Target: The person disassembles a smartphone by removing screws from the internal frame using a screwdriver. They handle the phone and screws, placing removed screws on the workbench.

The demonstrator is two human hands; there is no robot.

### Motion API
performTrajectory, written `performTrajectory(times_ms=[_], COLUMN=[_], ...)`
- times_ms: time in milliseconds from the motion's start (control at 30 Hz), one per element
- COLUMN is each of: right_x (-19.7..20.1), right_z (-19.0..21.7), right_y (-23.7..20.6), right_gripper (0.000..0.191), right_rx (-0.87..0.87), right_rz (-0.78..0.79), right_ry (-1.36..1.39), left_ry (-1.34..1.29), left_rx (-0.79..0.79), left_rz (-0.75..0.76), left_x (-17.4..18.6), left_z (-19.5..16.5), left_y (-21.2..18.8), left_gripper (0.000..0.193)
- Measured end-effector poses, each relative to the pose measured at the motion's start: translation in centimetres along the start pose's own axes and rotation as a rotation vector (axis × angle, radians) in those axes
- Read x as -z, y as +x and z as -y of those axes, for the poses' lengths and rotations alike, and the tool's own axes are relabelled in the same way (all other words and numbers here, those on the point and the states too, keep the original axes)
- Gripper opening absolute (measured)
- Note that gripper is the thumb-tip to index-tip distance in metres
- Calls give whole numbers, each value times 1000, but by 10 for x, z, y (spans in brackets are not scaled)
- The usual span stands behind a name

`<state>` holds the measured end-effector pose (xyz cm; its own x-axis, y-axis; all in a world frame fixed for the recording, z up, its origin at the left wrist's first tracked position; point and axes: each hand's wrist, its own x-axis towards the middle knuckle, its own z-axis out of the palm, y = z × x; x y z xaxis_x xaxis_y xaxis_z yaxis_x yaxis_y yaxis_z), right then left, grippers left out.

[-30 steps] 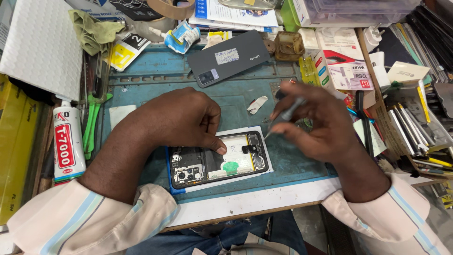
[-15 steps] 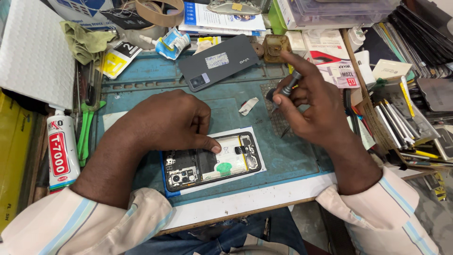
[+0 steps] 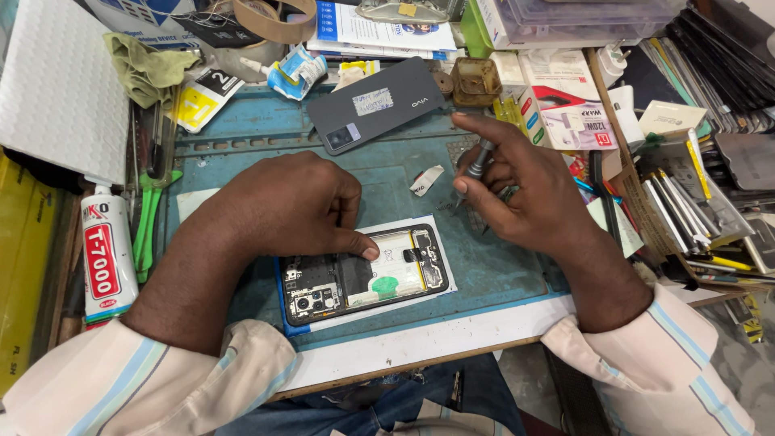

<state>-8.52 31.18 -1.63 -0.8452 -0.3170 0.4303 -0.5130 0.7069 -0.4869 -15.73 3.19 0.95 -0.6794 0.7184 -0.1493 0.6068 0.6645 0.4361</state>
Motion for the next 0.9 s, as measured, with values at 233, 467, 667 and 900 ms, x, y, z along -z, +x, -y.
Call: performTrajectory(times_ms=[233, 467, 667, 900], right_x=[-4, -22, -24, -23], right_z=[0, -5, -4, -3], right_y=[-7, -10, -10, -9], right_gripper=[67, 70, 68, 67], right_rx=[10, 118, 131, 144], right_rz=[-74, -157, -129, -132], right_ry=[252, 500, 447, 437], left_ry=[-35, -217, -213, -204], left_rx=[-54, -353, -289, -236], left_rz=[-45, -207, -174, -171], left_x=[-2, -11, -9, -13], left_z=[0, -7, -9, -11], left_y=[1, 7, 8, 10], left_gripper=[38, 26, 23, 19])
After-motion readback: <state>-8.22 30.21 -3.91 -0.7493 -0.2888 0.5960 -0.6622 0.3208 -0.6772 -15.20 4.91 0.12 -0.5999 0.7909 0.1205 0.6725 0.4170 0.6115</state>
